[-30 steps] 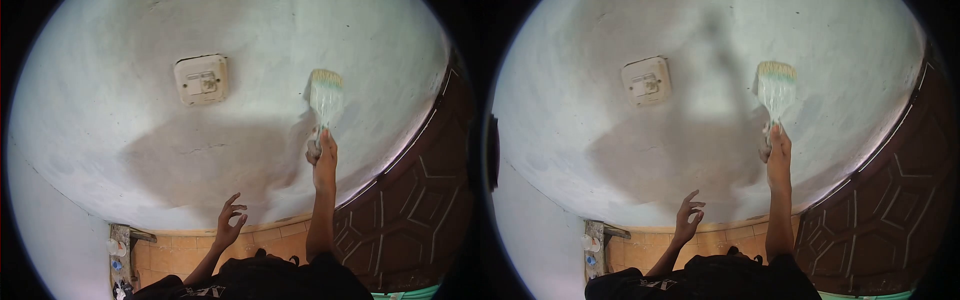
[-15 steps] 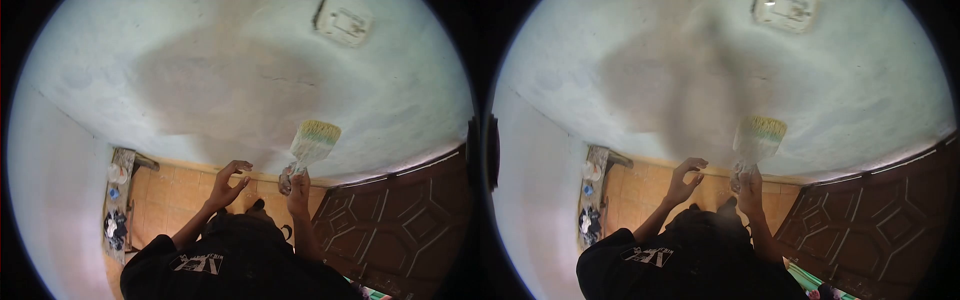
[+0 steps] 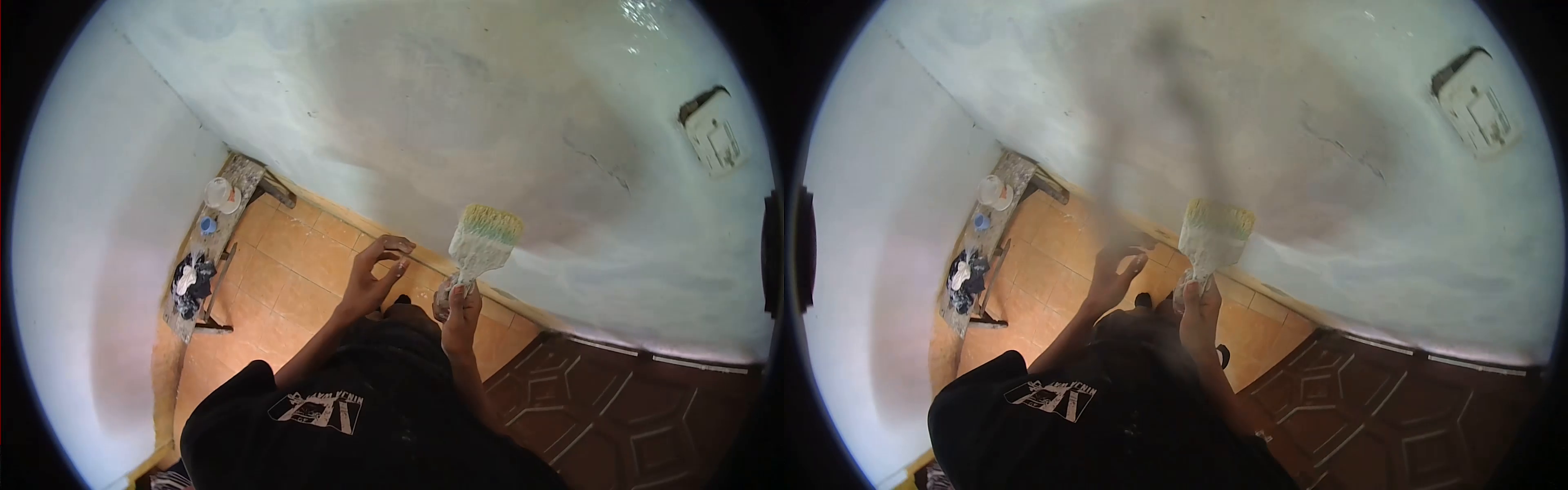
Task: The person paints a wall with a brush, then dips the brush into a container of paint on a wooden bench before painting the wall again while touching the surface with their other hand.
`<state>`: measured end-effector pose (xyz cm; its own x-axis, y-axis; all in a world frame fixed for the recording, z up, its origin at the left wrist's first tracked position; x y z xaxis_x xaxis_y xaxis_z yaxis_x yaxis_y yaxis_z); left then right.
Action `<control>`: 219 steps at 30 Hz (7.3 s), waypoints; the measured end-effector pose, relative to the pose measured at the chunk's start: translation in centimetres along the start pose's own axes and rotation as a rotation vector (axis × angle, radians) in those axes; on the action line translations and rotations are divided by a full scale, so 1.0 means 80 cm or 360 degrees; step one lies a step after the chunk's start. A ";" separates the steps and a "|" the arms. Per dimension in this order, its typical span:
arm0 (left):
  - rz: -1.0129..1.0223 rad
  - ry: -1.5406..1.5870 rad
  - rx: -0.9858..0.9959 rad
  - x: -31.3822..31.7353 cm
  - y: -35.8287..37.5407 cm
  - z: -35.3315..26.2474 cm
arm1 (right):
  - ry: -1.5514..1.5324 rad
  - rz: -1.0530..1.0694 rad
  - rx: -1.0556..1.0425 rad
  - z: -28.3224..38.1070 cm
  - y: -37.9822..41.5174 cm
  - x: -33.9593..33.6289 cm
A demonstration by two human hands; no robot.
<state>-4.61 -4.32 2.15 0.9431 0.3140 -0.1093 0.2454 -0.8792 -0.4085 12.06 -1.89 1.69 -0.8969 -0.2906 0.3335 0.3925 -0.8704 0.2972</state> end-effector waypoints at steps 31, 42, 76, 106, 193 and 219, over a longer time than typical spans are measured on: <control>-0.0498 -0.0190 0.0001 -0.448 -0.016 0.067 | 0.0308 0.0519 0.0248 -0.119 -0.175 0.385; -0.0643 -0.0252 -0.0054 -0.591 0.001 0.101 | 0.0446 0.0519 0.0341 -0.173 -0.215 0.537; -0.1011 -0.0464 -0.0768 -1.042 0.104 0.489 | 0.1114 0.0591 0.0723 -0.550 -0.399 0.850; -0.1561 -0.1123 -0.1154 -1.069 0.189 0.804 | 0.3255 0.1086 -0.0023 -0.845 -0.617 0.929; -0.1488 -0.1098 -0.1290 -1.061 0.196 0.821 | 0.3439 0.1147 -0.0212 -0.922 -0.630 0.934; -0.1527 -0.1030 -0.1212 -1.064 0.193 0.812 | 0.3371 0.1223 -0.0331 -0.911 -0.639 0.939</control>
<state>-95.64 -21.33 -53.76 0.1177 0.8254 -0.5521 0.9904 -0.1380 0.0049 -90.23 -8.17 -53.66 0.4499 -0.2303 -0.8629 0.7656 -0.3980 0.5054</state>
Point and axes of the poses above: each hand's wrist, its own y-axis away from the middle knuckle, its own x-axis out of the palm, z = x × y, the point moved 8 cm from there along -y, towards the middle knuckle, and after that the axes turned 14 degrees about x, right-handed, at the moved point
